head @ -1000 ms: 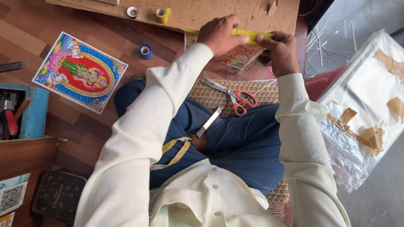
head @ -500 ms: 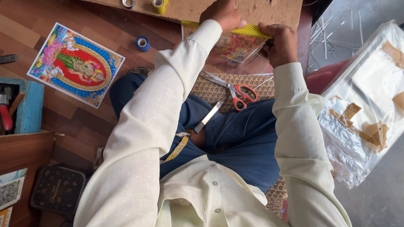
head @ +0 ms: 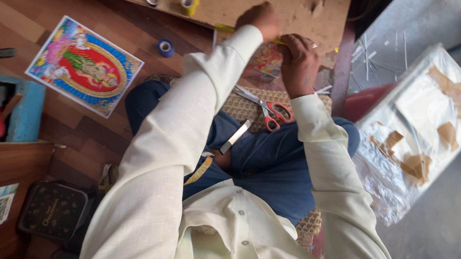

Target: The person sits on the floor and assembles decorative cards by applying yellow patterned tape to the edges. They use scissors to cut the tape and a metal ruler to press it down, handling multiple cards one at a time.

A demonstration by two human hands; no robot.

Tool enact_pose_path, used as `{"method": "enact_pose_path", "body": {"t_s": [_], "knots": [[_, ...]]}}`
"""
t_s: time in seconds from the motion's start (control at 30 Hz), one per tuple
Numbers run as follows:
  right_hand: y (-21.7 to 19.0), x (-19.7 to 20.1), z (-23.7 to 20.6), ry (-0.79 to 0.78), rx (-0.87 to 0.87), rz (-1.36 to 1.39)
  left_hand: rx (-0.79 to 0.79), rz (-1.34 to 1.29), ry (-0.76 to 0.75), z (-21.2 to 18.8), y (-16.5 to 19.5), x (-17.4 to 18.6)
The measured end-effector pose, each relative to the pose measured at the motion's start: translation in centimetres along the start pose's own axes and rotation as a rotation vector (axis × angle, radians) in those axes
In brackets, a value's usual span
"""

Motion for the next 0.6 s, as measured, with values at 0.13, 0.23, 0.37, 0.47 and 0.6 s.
{"method": "enact_pose_path", "body": {"t_s": [0.13, 0.23, 0.37, 0.47, 0.6], "knots": [[1.3, -0.7, 2.3, -0.232, -0.102, 0.02, -0.133, -0.269, 0.206, -1.8, 0.1, 2.6], [2.3, -1.2, 3.2, -0.354, -0.166, 0.028, -0.303, -0.228, 0.209, -6.4, -1.7, 4.7], [2.4, -2.1, 3.6, -0.407, -0.081, 0.148, -0.539, -0.023, 0.436, -10.8, -1.1, 6.0], [2.1, -3.1, 3.9, -0.4, -0.055, 0.258, -0.446, 0.059, 0.394, -10.6, -0.5, 5.5], [2.3, -2.7, 3.9, -0.435, -0.007, 0.081, -0.546, 0.085, 0.367, -9.8, -1.1, 6.5]]}}
Point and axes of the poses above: each hand's wrist, its own z-axis towards the middle knuckle, its own x-axis out of the back of the hand, y = z × x, the point moved 5 cm from there along z, towards the middle knuckle, and after that the axes turned 2 degrees about x, right-handed, at the moved point
